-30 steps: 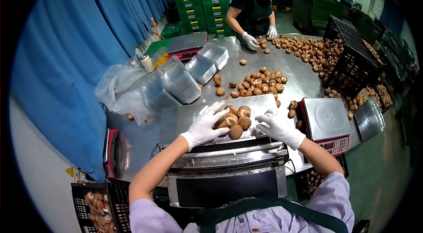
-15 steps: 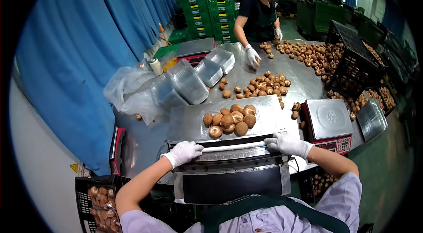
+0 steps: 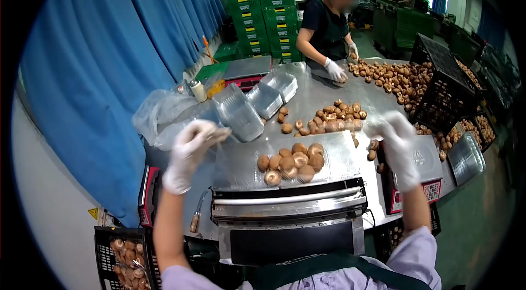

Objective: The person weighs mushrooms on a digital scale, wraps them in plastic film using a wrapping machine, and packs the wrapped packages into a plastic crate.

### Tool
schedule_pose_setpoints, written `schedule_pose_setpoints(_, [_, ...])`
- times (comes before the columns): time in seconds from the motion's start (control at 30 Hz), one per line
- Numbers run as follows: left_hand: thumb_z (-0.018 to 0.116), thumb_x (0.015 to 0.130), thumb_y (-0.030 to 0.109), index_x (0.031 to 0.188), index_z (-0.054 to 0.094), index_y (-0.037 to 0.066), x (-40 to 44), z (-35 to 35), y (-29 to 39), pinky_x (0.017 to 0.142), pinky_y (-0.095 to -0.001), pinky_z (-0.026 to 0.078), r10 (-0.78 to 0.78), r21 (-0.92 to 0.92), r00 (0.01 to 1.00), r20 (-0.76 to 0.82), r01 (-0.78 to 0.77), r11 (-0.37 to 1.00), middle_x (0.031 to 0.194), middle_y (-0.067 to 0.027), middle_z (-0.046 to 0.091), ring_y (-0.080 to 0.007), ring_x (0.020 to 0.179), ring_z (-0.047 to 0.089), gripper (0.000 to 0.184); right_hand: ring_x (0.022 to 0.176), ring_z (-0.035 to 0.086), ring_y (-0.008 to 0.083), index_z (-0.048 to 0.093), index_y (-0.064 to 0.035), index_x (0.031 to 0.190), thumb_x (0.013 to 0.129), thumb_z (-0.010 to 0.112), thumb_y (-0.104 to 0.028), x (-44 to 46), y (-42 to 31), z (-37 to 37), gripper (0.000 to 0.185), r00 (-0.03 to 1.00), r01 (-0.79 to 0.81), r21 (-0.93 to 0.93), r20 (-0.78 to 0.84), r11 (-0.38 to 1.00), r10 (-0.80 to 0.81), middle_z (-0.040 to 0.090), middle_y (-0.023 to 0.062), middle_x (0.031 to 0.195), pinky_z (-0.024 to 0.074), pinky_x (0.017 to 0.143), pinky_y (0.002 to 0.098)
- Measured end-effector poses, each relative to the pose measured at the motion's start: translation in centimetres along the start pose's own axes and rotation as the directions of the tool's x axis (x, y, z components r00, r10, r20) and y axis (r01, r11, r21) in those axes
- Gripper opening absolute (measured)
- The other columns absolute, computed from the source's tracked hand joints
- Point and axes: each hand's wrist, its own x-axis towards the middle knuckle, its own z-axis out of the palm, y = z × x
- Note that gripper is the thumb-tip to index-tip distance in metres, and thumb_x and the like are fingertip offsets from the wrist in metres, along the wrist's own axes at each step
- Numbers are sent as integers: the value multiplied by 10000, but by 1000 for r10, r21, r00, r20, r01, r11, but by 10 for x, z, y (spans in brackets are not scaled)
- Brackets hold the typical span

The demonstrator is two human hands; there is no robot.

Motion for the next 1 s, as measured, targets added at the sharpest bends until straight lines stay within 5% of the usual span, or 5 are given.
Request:
schedule_pose_setpoints(0.33, [561,902,187,1234,569,112,50,-48,-252,1059,-307,316,-64,826,944,324,-250,505,1459,-194,291,-295,1299,384,341,1067,543,331,573,-1,1061,919,511,-225,24,217,29,273,902,171,-531,424,830,86,527,204,1174,436,885,369])
schedule_pose_setpoints(0.67, [419,978,306,1028,634,2,7,-41,-229,868,-335,472,-490,572,872,12,396,719,1004,-125,654,-216,942,611,375,721,608,105,642,24,1060,924,543,-322,-17,175,19,384,816,-437,-423,187,794,548,663,66,837,501,703,228])
schedule_pose_setpoints(0.73, [438,974,277,1063,610,3,-9,-28,-208,809,-297,496,-710,-316,703,49,685,656,952,-78,639,-169,861,609,335,663,611,104,647,17,1049,905,579,-319,-21,168,20,372,680,-624,-423,122,657,723,662,65,815,514,613,224])
schedule_pose_setpoints(0.8, [454,971,235,1099,578,38,-13,-25,-198,859,-316,505,-695,-305,716,60,677,670,976,-51,615,-184,869,611,266,635,609,92,645,16,1062,880,610,-280,-25,174,22,350,651,-735,-166,97,657,753,663,55,801,506,543,217])
schedule_pose_setpoints(1.0, [620,850,196,986,659,-1,-9,-2,-209,682,-261,502,-264,634,903,-340,427,644,855,-80,684,-143,761,644,243,794,644,367,652,12,968,828,565,-263,-37,167,49,321,951,-189,-839,-27,510,308,646,246,839,510,723,413])
